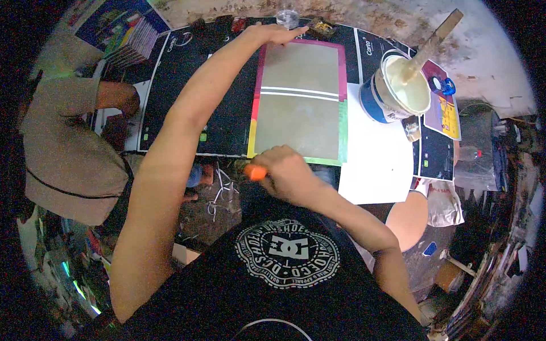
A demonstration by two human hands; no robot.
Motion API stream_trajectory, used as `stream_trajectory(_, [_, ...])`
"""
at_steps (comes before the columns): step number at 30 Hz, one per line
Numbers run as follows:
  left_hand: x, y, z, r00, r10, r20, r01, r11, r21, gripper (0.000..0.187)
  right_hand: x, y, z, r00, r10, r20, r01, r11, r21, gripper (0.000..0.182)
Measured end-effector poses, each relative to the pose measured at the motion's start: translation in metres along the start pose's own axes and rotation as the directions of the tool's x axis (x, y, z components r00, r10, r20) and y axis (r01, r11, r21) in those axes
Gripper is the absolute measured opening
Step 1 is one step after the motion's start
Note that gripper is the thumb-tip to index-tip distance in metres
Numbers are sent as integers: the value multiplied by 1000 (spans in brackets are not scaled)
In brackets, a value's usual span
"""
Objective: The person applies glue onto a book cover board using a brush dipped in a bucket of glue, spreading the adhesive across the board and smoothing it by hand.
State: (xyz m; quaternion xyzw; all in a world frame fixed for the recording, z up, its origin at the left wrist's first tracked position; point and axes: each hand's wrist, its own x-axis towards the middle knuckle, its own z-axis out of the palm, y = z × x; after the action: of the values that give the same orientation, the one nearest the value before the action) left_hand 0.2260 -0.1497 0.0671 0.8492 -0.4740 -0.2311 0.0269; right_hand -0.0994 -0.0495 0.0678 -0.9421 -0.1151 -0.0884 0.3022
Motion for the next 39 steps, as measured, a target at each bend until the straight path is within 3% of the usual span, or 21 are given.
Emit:
stream_trajectory(2, [5,-1,2,1000,-16,1,16,1000,-1,105,9,9,-20,996,-14,-83,11,999,-36,37])
stream_trajectory(4, [15,-3,7,1000,-26,-3,26,1000,-8,105,30,25,-30,948,9,-319,-81,973,-214,37])
stream_trajectory(7, [9,1,14,991,-22,-129,23,1000,5,105,43,60,3,952,163,-258,-220,953,-208,37])
stream_trajectory(10, [10,1,10,998,-41,-48,44,997,61,104,25,27,36,965,104,-242,-174,941,-291,31])
stream_trajectory(11, [2,4,3,999,-31,36,29,998,48,103,16,17,35,973,81,-214,-133,961,-244,30])
stream_trajectory(12, [2,2,6,1000,-18,21,17,999,30,103,6,6,34,980,62,-190,-100,976,-194,28])
stream_trajectory(16, [1,5,4,1000,4,7,-4,1000,30,103,-18,-15,0,993,39,110,-28,995,-100,32])
stream_trajectory(17, [5,4,7,1000,-5,-2,5,999,33,103,-18,-14,-11,996,53,67,-50,998,-35,31])
stream_trajectory(21, [9,1,7,1000,-1,-2,1,999,42,102,8,-6,-38,992,88,-90,-108,963,-248,31])
stream_trajectory(24, [10,0,9,999,-14,-31,15,999,49,103,0,0,-12,984,37,176,33,925,-377,29])
stream_trajectory(26, [11,-3,7,999,-35,-10,35,998,48,103,-4,-20,-30,911,-6,413,122,959,-254,34])
stream_trajectory(28, [11,2,8,999,-38,24,37,998,45,103,-9,-25,-33,884,-4,467,98,979,-177,37])
stream_trajectory(31, [-1,5,11,999,-8,-45,7,999,-36,104,8,-18,-42,979,135,151,-98,968,-232,39])
stream_trajectory(32, [-3,1,11,998,-6,-67,3,999,-49,105,12,-4,-39,991,113,-72,-123,982,-142,41])
stream_trajectory(34, [-1,-2,12,996,-17,-93,15,1000,-18,104,27,15,-27,928,83,-364,-183,951,-249,41])
stream_trajectory(37, [6,-1,16,994,-17,-111,17,1000,0,104,27,28,17,958,177,-227,-239,929,-284,37])
stream_trajectory(39, [14,-8,18,996,-26,-83,24,1000,-18,104,14,2,24,992,84,-99,-109,954,-280,36])
